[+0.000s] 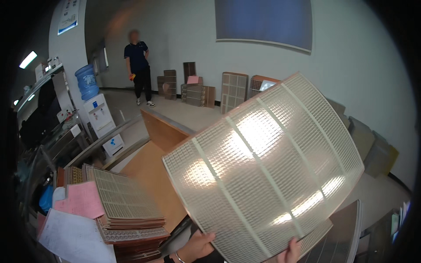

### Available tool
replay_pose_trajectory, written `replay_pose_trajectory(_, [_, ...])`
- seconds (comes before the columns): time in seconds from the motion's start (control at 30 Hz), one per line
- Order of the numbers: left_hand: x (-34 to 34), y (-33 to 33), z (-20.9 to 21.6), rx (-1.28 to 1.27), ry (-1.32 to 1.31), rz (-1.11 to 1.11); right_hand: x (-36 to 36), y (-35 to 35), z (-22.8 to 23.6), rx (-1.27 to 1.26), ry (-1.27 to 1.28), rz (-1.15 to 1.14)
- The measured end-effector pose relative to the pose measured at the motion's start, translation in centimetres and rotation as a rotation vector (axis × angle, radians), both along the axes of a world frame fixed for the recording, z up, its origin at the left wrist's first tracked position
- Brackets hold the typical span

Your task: The user is inspecting air filters and filling out corresponding paperwork.

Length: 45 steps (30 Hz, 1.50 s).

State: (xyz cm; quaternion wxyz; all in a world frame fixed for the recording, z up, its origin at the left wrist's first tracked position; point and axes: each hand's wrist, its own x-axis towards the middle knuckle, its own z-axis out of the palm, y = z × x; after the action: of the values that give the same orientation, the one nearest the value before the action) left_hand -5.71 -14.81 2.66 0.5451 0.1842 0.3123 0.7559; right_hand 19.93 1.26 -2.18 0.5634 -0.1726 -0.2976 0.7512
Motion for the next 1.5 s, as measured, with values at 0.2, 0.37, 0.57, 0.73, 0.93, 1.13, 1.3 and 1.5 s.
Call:
replay_pose_trajectory(0.2, [-3.8,0.3,-0.6,0.116,-0.122,0.002,1.8,1.2,2.7,0.150,0.111,-0.075])
replay_pose_trajectory(0.37, [-5.3,0.2,-1.4,0.094,0.045,0.082,9.3,4.0,1.3,0.191,0.225,-0.183])
replay_pose_trajectory(0.57, [-5.5,-0.2,-1.3,0.047,0.120,0.115,12.4,2.6,-1.1,0.106,0.208,-0.330])
replay_pose_trajectory(0.73, [-5.9,-0.5,-0.9,0.068,0.117,0.096,12.5,1.6,-0.9,0.016,0.131,-0.424])
replay_pose_trajectory(0.93, [-6.3,-0.9,-1.2,0.084,0.144,0.137,12.7,0.9,-1.5,0.026,0.127,-0.428])
replay_pose_trajectory(1.13, [-7.1,-1.1,-0.7,0.101,0.151,0.207,12.7,0.4,-1.5,0.065,0.085,-0.392])
replay_pose_trajectory(1.3, [-8.1,-0.6,-0.3,0.121,0.101,0.343,11.7,-0.9,0.5,0.192,-0.062,-0.347])
replay_pose_trajectory(1.5, [-9.6,-0.8,-1.1,0.140,0.127,0.425,9.6,-1.9,2.9,0.151,-0.156,-0.341])
